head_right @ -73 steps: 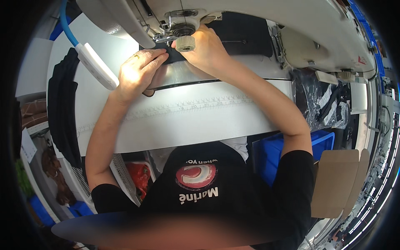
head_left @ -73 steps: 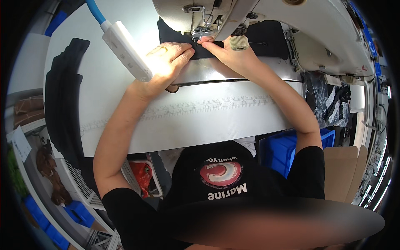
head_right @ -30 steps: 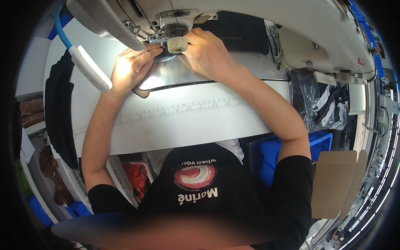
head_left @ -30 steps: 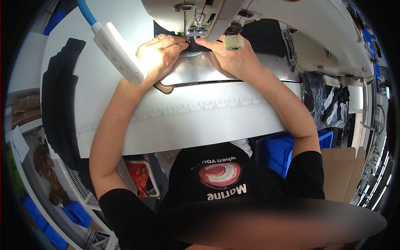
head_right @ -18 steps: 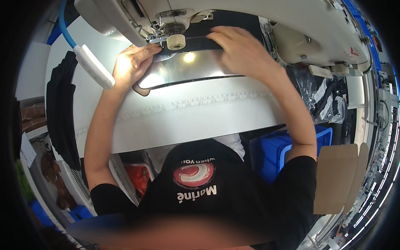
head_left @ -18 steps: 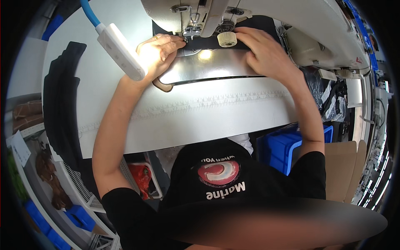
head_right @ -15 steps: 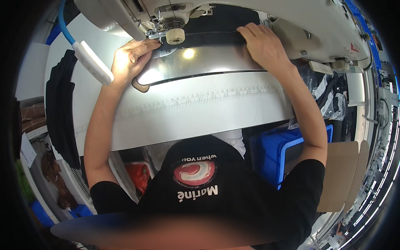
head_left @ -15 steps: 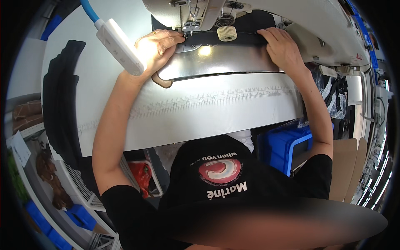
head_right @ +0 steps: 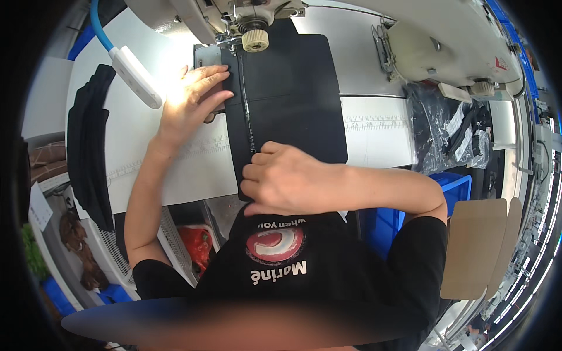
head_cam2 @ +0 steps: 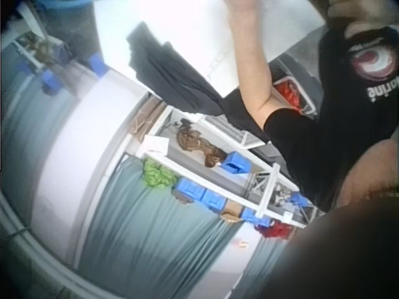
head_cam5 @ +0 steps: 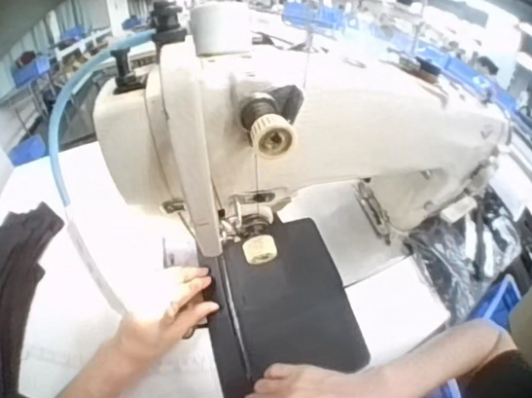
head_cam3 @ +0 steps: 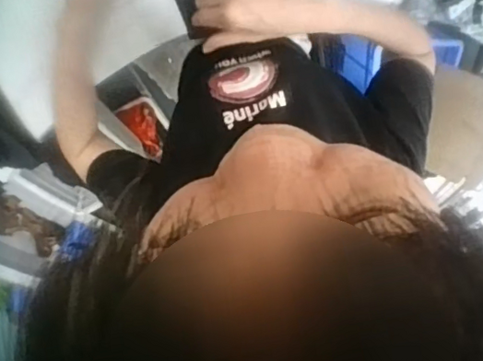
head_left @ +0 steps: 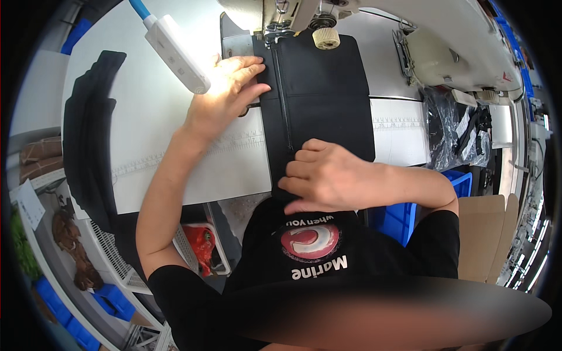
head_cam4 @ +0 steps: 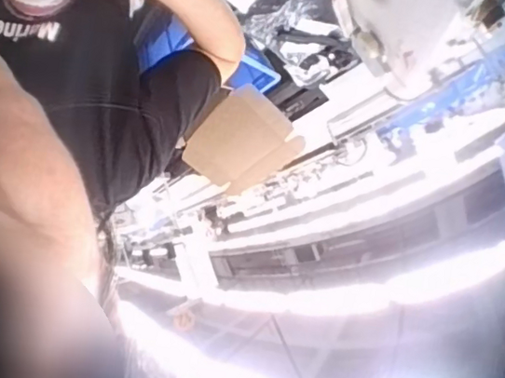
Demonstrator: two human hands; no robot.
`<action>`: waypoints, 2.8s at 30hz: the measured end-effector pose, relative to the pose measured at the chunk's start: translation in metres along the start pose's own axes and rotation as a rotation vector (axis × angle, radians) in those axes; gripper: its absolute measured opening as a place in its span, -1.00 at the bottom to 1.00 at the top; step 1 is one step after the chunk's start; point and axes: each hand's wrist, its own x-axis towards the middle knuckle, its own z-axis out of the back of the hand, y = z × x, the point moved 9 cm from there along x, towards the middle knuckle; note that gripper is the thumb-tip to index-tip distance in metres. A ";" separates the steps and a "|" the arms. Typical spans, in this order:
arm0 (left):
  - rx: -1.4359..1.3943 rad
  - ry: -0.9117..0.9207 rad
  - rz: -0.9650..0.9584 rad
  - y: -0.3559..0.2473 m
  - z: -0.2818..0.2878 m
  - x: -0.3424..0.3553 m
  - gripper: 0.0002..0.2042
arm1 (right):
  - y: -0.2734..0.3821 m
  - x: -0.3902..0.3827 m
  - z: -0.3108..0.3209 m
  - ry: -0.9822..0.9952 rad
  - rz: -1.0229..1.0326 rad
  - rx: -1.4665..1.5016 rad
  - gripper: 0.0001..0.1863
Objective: Sewing a zipper into a cutout on a leather panel using an industrial sewing machine.
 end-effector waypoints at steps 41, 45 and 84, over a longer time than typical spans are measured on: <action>0.280 0.234 0.161 0.002 -0.019 -0.004 -0.44 | -0.265 -0.516 0.448 -1.433 -1.362 0.104 -0.62; 0.276 0.230 0.171 0.003 -0.019 -0.005 -0.45 | -0.263 -0.513 0.447 -1.460 -1.331 0.132 -0.61; 0.180 0.113 0.119 -0.001 -0.015 -0.003 -0.49 | -0.130 0.005 0.031 -0.233 -0.265 -0.480 -0.33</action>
